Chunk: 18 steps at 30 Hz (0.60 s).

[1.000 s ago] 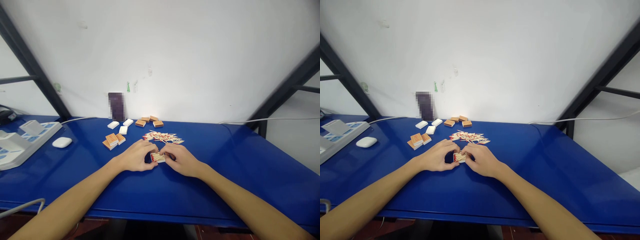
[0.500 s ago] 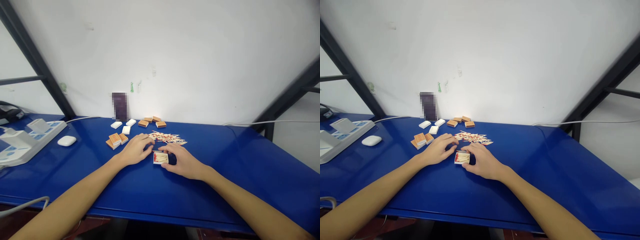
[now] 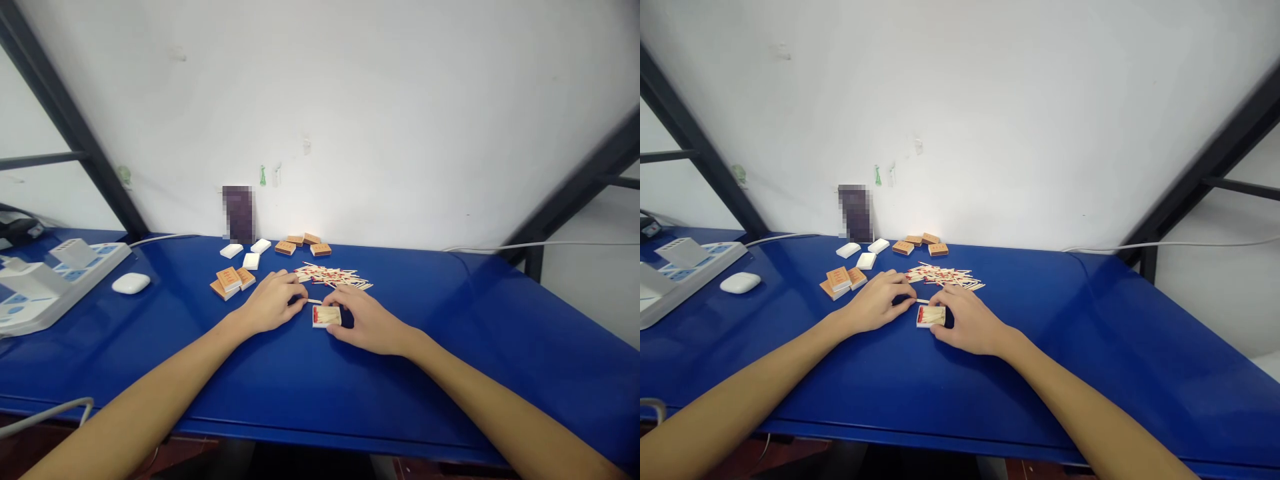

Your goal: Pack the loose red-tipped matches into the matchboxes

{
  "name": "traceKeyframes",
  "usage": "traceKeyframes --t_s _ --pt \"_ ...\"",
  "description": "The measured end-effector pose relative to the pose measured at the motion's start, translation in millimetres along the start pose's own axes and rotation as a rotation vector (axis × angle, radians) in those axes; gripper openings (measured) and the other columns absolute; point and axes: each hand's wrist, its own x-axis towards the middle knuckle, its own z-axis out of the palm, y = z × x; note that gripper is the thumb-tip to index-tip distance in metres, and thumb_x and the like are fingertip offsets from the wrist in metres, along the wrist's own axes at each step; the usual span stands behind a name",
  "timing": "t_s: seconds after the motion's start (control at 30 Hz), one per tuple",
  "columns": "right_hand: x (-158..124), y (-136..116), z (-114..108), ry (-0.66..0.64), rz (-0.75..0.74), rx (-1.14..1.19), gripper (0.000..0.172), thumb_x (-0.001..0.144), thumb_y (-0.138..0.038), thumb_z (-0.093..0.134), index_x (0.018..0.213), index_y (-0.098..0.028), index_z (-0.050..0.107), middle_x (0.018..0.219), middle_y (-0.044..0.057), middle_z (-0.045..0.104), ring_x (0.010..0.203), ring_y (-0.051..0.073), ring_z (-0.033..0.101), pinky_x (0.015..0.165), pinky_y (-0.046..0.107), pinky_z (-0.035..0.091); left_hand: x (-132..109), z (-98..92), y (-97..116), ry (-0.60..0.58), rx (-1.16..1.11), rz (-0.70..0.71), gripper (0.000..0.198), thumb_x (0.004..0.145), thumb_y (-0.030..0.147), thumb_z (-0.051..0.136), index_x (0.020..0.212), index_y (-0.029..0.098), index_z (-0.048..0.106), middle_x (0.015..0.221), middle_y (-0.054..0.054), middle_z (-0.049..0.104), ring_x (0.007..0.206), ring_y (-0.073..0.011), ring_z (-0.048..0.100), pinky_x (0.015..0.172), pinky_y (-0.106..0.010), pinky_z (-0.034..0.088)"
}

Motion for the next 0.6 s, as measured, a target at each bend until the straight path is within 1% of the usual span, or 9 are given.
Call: traceKeyframes --t_s 0.17,0.27,0.37,0.47,0.6 --pt "-0.2 -3.0 -1.2 -0.006 -0.004 -0.045 0.020 0.078 -0.016 0.061 0.098 -0.021 0.058 0.096 0.005 0.059 0.093 0.022 0.054 0.082 0.037 0.042 0.4 0.8 2.9 0.013 0.006 -0.038 0.018 0.093 0.026 0.050 0.088 0.019 0.066 0.087 -0.004 0.062 0.083 -0.0203 0.051 0.073 -0.034 0.037" --pt "-0.6 -2.1 -1.7 -0.034 -0.039 -0.078 0.019 0.077 -0.017 0.062 0.096 -0.021 0.057 0.095 0.005 0.059 0.090 0.022 0.053 0.080 0.036 0.041 0.1 1.6 4.7 0.008 0.004 -0.043 0.019 0.093 0.028 0.050 0.097 0.019 0.067 0.092 -0.005 0.062 0.086 -0.0209 0.052 0.077 -0.035 0.039" --pt "-1.2 -0.9 -2.9 -0.030 -0.042 -0.095 0.018 0.079 -0.020 0.061 0.096 -0.020 0.056 0.095 0.005 0.058 0.090 0.022 0.053 0.080 0.036 0.041 -0.2 2.2 5.1 -0.007 -0.009 -0.031 0.025 0.095 0.033 0.049 0.107 0.021 0.068 0.095 -0.006 0.061 0.088 -0.0210 0.052 0.080 -0.035 0.040" --pt "-1.7 -0.4 -3.9 -0.033 -0.033 -0.104 0.016 0.080 -0.020 0.059 0.096 -0.021 0.056 0.095 0.005 0.059 0.091 0.022 0.054 0.080 0.035 0.040 0.0 2.3 5.1 -0.012 -0.044 -0.038 0.025 0.096 0.034 0.049 0.103 0.023 0.071 0.092 -0.005 0.060 0.086 -0.0198 0.052 0.079 -0.034 0.041" --pt "-1.9 0.2 -3.8 -0.025 -0.026 -0.116 0.016 0.080 -0.022 0.059 0.096 -0.021 0.056 0.094 0.005 0.059 0.090 0.022 0.054 0.080 0.035 0.040 1.0 1.2 6.2 -0.004 -0.096 -0.060 0.023 0.095 0.030 0.050 0.095 0.022 0.071 0.090 -0.004 0.062 0.084 -0.0194 0.052 0.077 -0.033 0.040"
